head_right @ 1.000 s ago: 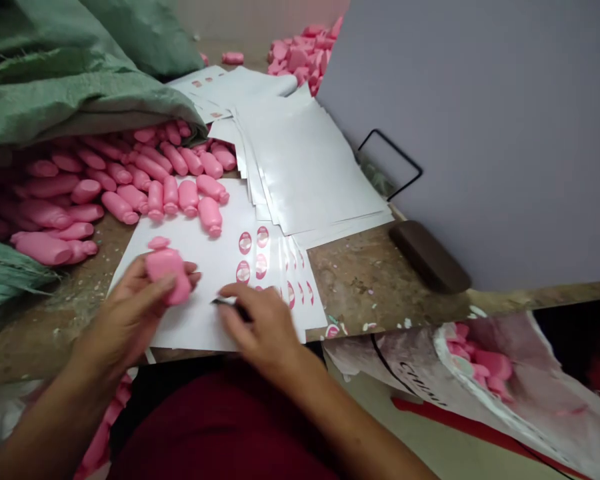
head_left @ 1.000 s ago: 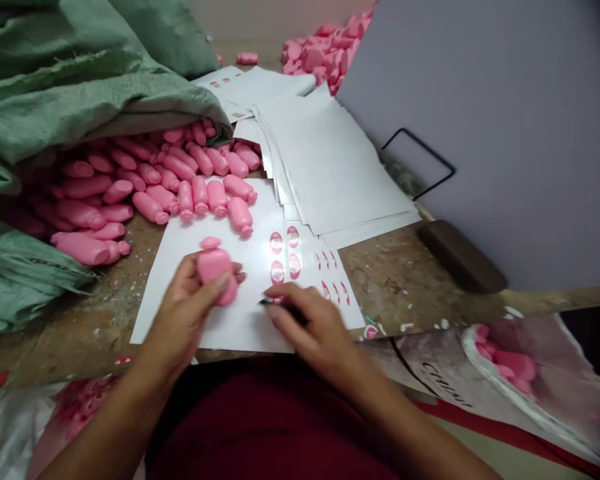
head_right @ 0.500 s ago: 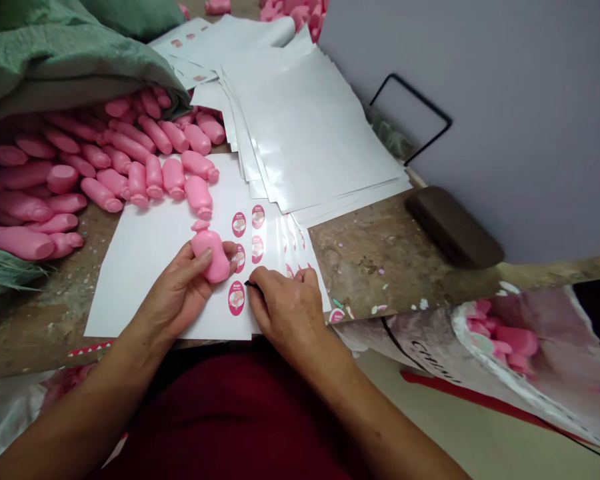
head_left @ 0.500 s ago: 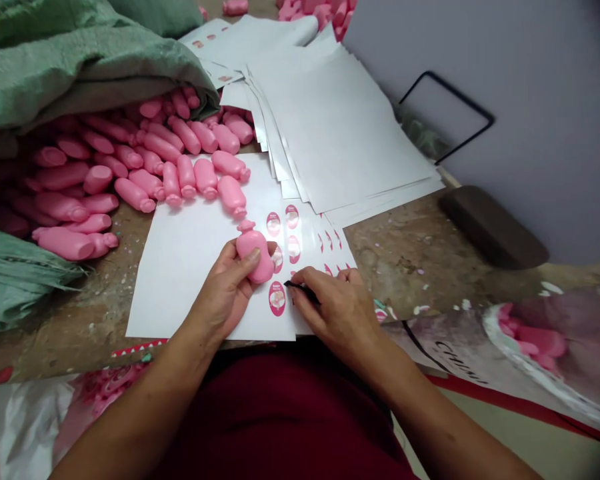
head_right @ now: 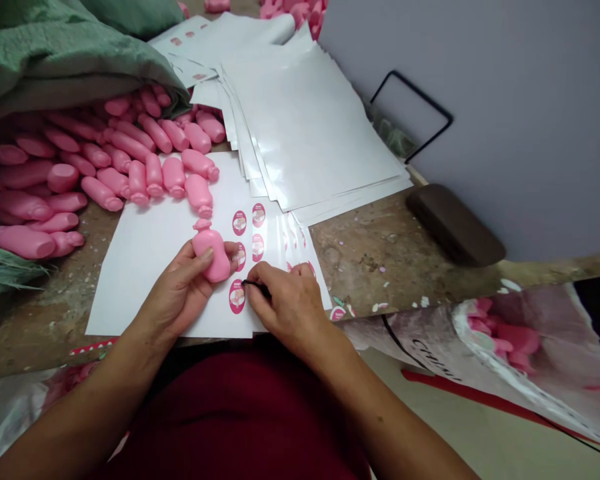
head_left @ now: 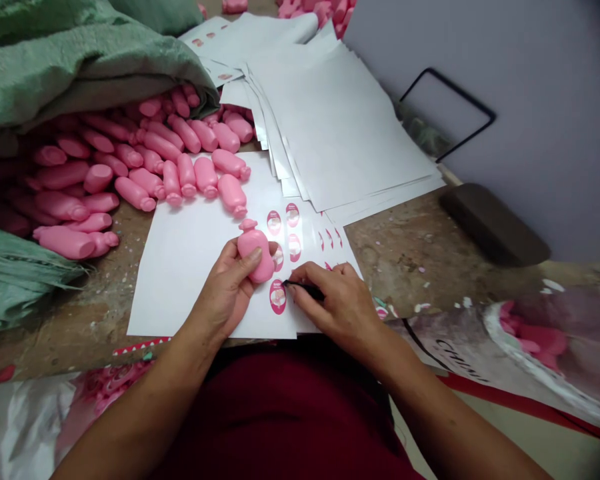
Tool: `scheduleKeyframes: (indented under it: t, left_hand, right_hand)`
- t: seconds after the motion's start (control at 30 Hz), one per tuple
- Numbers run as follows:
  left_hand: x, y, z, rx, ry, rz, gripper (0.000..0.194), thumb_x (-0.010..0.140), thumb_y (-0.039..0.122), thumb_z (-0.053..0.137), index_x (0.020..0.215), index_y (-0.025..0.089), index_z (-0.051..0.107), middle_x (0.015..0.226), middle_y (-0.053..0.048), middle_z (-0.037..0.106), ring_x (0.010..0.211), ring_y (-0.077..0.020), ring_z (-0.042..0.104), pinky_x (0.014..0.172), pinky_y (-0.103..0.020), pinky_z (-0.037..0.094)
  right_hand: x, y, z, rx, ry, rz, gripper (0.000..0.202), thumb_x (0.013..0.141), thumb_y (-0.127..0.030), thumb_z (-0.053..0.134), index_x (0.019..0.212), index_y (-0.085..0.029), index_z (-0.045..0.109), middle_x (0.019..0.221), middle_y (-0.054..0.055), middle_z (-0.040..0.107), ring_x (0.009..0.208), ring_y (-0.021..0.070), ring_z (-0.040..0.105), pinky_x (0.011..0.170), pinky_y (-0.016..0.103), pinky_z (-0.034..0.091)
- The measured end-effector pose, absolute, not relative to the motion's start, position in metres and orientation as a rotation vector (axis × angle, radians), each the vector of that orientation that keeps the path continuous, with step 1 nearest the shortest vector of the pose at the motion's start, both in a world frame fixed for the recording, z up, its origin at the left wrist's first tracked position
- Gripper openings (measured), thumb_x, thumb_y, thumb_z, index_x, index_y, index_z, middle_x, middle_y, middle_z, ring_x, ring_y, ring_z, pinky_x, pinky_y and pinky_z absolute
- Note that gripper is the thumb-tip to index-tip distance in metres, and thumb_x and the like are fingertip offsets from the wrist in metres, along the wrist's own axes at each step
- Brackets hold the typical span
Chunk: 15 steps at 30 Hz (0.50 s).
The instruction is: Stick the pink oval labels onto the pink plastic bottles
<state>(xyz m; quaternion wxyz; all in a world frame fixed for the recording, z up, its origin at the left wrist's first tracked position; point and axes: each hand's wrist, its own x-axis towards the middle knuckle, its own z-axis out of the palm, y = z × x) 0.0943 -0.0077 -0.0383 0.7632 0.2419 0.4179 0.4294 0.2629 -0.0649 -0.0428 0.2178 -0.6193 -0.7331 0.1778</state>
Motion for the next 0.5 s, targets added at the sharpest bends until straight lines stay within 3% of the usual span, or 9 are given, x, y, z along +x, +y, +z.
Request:
scheduleKeyframes:
  t: [0.17, 0.33, 0.5]
  left_hand:
    - [0.094, -0.008, -0.037, 0.509, 0.928, 0.940, 0.014, 0.088, 0.016, 0.063, 0.101, 0.013, 0.062, 0.097, -0.010, 0.075, 0.101, -0.0193, 0.070, 0.104, -0.039, 0.048]
    - [0.096, -0.008, -0.038, 0.514, 0.929, 0.951, 0.016, 0.086, 0.016, 0.065, 0.102, 0.014, 0.062, 0.097, -0.009, 0.076, 0.102, -0.0195, 0.070, 0.108, -0.040, 0.045]
    - [0.096, -0.008, -0.039, 0.526, 0.937, 0.927, 0.022, 0.083, 0.020, 0.070, 0.104, 0.016, 0.062, 0.094, -0.006, 0.075, 0.101, -0.0195, 0.070, 0.105, -0.040, 0.046]
  right_hand:
    - [0.262, -0.068, -0.047, -1.768, -2.069, 0.300, 0.013, 0.092, -0.025, 0.054, 0.087, -0.020, 0.065, 0.075, 0.001, 0.076, 0.057, 0.0164, 0.056, 0.072, 0.035, 0.026]
    - [0.256, -0.059, -0.047, -1.809, -2.017, 0.340, 0.017, 0.087, -0.033, 0.064, 0.077, -0.020, 0.063, 0.069, 0.000, 0.071, 0.055, 0.0131, 0.050, 0.072, 0.034, 0.027]
    - [0.263, -0.053, -0.028, -1.676, -1.573, 1.012, 0.027, 0.082, -0.040, 0.065, 0.066, -0.022, 0.055, 0.059, -0.004, 0.057, 0.054, 0.0116, 0.046, 0.059, 0.028, 0.032]
